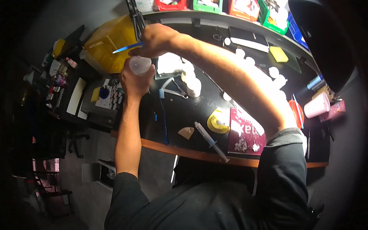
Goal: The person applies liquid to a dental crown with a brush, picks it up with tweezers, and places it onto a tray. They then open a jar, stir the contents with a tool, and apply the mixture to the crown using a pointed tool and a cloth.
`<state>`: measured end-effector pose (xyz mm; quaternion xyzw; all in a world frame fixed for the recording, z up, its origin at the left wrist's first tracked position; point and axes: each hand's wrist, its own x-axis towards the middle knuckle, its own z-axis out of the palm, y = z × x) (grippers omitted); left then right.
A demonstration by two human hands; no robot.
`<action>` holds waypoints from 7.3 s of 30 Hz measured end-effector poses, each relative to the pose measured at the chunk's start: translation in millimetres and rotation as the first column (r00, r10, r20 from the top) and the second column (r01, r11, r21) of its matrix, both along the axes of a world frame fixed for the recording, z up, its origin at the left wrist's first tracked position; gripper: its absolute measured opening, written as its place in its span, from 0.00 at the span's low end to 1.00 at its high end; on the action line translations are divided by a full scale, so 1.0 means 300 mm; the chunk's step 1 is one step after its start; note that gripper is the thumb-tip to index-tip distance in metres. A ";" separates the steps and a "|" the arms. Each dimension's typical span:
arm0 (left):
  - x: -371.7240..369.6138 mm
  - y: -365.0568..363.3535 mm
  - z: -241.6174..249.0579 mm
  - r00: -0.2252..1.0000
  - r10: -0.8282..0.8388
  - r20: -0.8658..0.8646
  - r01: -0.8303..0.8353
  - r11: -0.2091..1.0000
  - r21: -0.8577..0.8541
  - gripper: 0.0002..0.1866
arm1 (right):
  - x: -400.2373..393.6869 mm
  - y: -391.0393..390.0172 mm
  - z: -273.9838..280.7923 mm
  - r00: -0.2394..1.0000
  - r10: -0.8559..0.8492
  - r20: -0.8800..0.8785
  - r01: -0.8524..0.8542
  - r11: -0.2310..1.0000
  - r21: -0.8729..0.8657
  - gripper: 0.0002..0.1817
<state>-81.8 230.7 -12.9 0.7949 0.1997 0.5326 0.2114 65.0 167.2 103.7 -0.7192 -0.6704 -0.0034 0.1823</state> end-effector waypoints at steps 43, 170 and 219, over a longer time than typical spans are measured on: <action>-0.042 0.022 0.004 0.966 -0.253 -0.047 0.249 0.966 -0.074 0.21 | 0.227 -0.321 0.045 0.957 -0.289 -0.015 0.288 0.957 -0.035 0.20; -0.048 0.142 -0.098 0.794 0.337 -0.505 -0.141 0.911 0.387 0.21 | 0.064 -0.255 -0.301 0.931 -0.246 -0.269 0.260 0.965 0.018 0.11; -0.028 0.200 -0.107 0.958 0.209 -0.198 -0.187 0.974 0.125 0.28 | -0.168 -0.283 -0.378 0.911 -0.361 -0.200 0.386 0.916 0.107 0.13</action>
